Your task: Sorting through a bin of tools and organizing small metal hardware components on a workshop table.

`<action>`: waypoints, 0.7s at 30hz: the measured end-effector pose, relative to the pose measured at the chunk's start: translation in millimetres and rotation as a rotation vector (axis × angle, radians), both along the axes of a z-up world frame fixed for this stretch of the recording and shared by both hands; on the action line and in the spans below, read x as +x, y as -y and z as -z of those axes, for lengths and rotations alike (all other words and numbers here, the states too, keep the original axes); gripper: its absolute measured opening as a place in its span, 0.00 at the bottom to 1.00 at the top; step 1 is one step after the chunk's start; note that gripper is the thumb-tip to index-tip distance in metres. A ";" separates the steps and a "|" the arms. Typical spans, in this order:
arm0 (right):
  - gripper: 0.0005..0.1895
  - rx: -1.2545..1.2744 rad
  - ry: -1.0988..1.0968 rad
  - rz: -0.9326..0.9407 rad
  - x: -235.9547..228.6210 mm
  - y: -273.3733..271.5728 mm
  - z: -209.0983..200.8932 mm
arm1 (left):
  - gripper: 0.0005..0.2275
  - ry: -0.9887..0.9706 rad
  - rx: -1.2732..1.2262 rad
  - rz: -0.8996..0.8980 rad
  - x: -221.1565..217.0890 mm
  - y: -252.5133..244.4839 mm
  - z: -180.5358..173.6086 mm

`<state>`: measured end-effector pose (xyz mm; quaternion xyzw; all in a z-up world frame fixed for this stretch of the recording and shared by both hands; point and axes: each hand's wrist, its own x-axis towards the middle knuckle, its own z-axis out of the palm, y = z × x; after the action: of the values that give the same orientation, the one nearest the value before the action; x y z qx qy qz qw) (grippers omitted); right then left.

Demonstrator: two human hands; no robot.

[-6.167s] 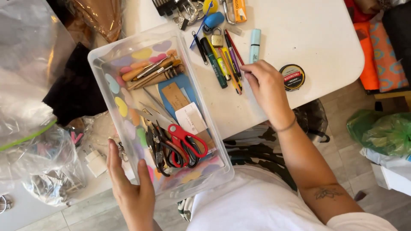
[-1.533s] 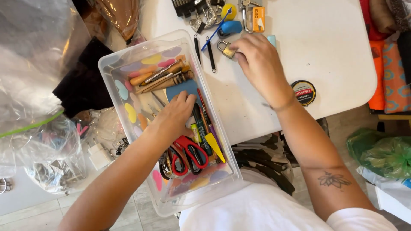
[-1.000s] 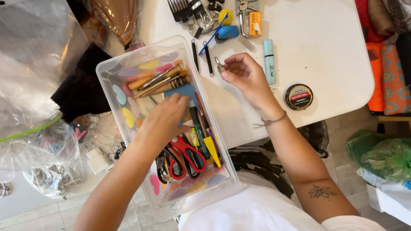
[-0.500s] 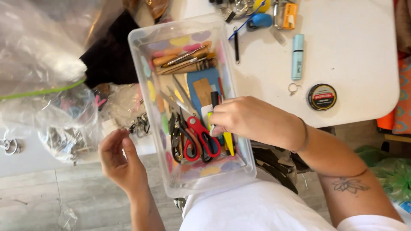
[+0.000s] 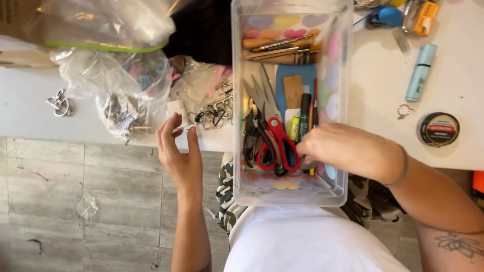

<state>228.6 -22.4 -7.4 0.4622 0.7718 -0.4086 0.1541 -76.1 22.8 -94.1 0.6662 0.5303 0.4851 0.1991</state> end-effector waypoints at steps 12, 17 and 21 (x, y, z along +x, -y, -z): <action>0.09 0.143 -0.026 0.472 -3.9 -106.0 13.1 | 0.08 0.323 0.237 -0.108 8.0 22.4 27.1; 0.10 0.147 -0.043 0.667 -19.0 -139.0 44.1 | 0.09 0.259 0.168 -0.184 8.1 27.7 32.8; 0.09 0.107 -0.223 0.892 -25.2 -147.0 52.4 | 0.11 0.259 0.081 -0.225 -5.2 25.9 41.6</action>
<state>203.4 124.7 -59.8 0.7097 0.5293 -0.4419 -0.1446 -81.3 -3.1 -135.7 0.5420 0.5515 0.6071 0.1831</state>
